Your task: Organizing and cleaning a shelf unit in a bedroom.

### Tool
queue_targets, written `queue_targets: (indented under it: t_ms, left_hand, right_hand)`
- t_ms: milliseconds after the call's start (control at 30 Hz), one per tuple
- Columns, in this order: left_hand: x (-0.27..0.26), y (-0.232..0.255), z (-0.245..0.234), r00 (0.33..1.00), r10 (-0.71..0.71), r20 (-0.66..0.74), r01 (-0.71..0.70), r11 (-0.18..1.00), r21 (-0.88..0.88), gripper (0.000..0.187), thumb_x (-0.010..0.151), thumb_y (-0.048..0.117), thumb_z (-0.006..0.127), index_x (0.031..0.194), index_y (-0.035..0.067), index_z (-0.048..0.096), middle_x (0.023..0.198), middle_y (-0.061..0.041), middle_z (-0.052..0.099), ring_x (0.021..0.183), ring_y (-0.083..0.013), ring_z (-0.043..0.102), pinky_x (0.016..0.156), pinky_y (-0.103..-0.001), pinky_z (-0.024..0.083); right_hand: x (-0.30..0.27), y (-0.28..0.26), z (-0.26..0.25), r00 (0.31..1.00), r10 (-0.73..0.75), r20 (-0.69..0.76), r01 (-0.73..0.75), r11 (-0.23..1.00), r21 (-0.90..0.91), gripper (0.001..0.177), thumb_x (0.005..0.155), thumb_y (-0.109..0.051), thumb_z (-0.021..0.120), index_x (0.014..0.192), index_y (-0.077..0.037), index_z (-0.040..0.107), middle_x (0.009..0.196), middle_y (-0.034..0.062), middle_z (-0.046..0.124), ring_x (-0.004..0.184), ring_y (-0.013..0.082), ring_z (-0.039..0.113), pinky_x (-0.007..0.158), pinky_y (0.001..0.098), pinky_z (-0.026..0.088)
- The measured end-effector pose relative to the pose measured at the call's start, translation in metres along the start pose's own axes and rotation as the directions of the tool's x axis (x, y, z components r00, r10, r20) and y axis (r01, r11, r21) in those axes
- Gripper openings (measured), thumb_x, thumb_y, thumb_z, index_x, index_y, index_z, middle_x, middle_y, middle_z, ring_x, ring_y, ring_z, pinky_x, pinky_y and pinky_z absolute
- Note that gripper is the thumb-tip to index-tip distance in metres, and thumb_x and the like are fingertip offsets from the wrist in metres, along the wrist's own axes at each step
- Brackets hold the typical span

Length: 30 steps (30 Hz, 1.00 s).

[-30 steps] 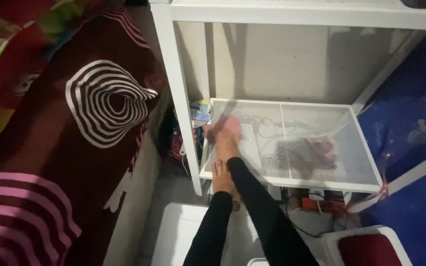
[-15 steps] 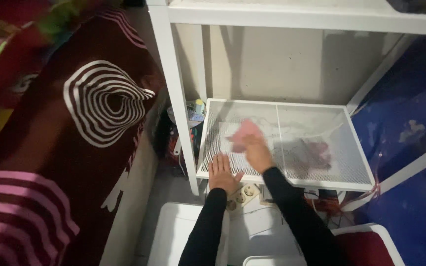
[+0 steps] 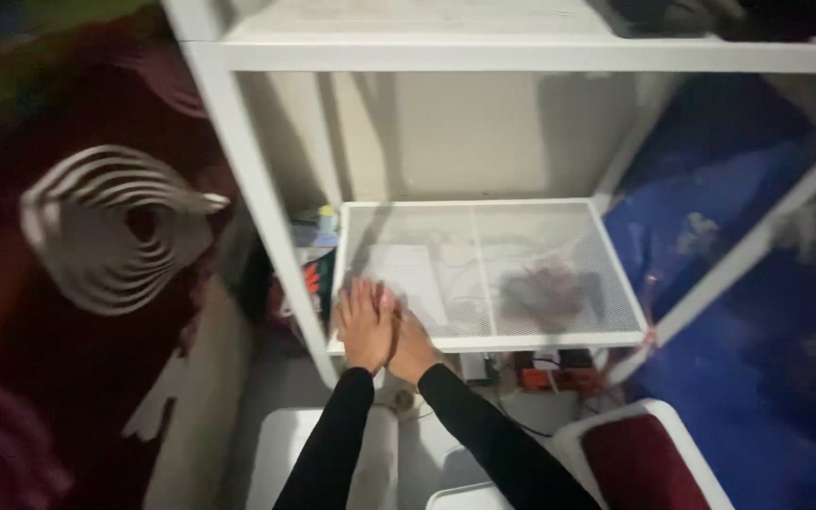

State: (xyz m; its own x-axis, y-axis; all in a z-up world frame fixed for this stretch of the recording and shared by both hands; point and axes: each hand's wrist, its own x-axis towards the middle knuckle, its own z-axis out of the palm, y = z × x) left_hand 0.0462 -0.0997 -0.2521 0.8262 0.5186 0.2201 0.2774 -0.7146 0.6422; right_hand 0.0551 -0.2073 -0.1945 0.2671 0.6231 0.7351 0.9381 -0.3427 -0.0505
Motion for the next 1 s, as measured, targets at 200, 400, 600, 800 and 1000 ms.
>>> queue_targets:
  t_ms: [200,400,600,800,1000]
  left_hand:
    - [-0.009,0.037,0.079,0.962,0.228,0.148,-0.226,0.974,-0.025,0.066,0.104,0.049,0.04,0.158,0.011,0.035,0.165,-0.013,0.024,0.151,-0.0417,0.014,0.118,-0.059,0.008]
    - [-0.028,0.117,0.154,0.86,0.346,0.374,-0.353,0.934,-0.054,0.067,0.099,0.053,0.048,0.157,0.019,0.041,0.167,-0.01,0.029,0.156,-0.0406,0.014,0.125,-0.058,0.009]
    - [-0.014,0.147,0.162,0.838,0.262,0.478,-0.362,0.924,0.127,0.086,0.087,0.06,0.061,0.157,0.019,0.032,0.168,-0.008,0.019,0.155,-0.0369,0.006,0.123,-0.057,0.005]
    - [-0.012,0.143,0.165,0.868,0.299,0.396,-0.365,0.926,0.099,0.089,0.087,0.06,0.066,0.158,0.019,0.033,0.169,-0.009,0.021,0.157,-0.0382,0.007,0.124,-0.056,0.009]
    - [-0.018,0.149,0.15,0.887,0.248,0.391,-0.29,0.956,0.052,0.11,0.078,0.051,0.079,0.16,0.006,0.021,0.168,-0.008,0.025,0.157,-0.0348,0.013,0.125,-0.049,0.015]
  right_hand:
    - [-0.164,0.172,-0.02,0.941,0.181,0.288,-0.135,0.976,-0.171,0.023,0.072,-0.012,0.061,0.088,-0.002,0.074,0.101,0.0205,0.071,0.099,0.037,0.067,0.096,0.0489,0.05]
    - [-0.247,0.217,-0.169,0.857,0.434,0.28,0.088,0.41,-0.908,0.046,0.073,-0.022,0.063,0.11,0.001,0.077,0.093,0.0238,0.073,0.069,0.0341,0.066,0.064,0.0533,0.052]
    - [-0.243,0.249,-0.177,0.931,0.349,0.11,-0.174,0.686,-0.706,0.037,0.067,-0.011,0.062,0.098,0.008,0.071,0.109,0.0246,0.068,0.112,0.0384,0.063,0.101,0.0506,0.05]
    - [-0.225,0.25,-0.14,0.874,0.487,0.005,-0.485,0.871,-0.082,0.018,0.081,-0.007,0.058,0.095,-0.011,0.069,0.111,0.01,0.07,0.11,0.0291,0.063,0.102,0.0426,0.047]
    - [-0.168,0.205,-0.128,0.791,0.517,0.329,-0.445,0.854,-0.27,0.049,0.079,-0.012,0.063,0.125,0.005,0.063,0.13,0.0247,0.062,0.126,0.0424,0.051,0.106,0.0532,0.037]
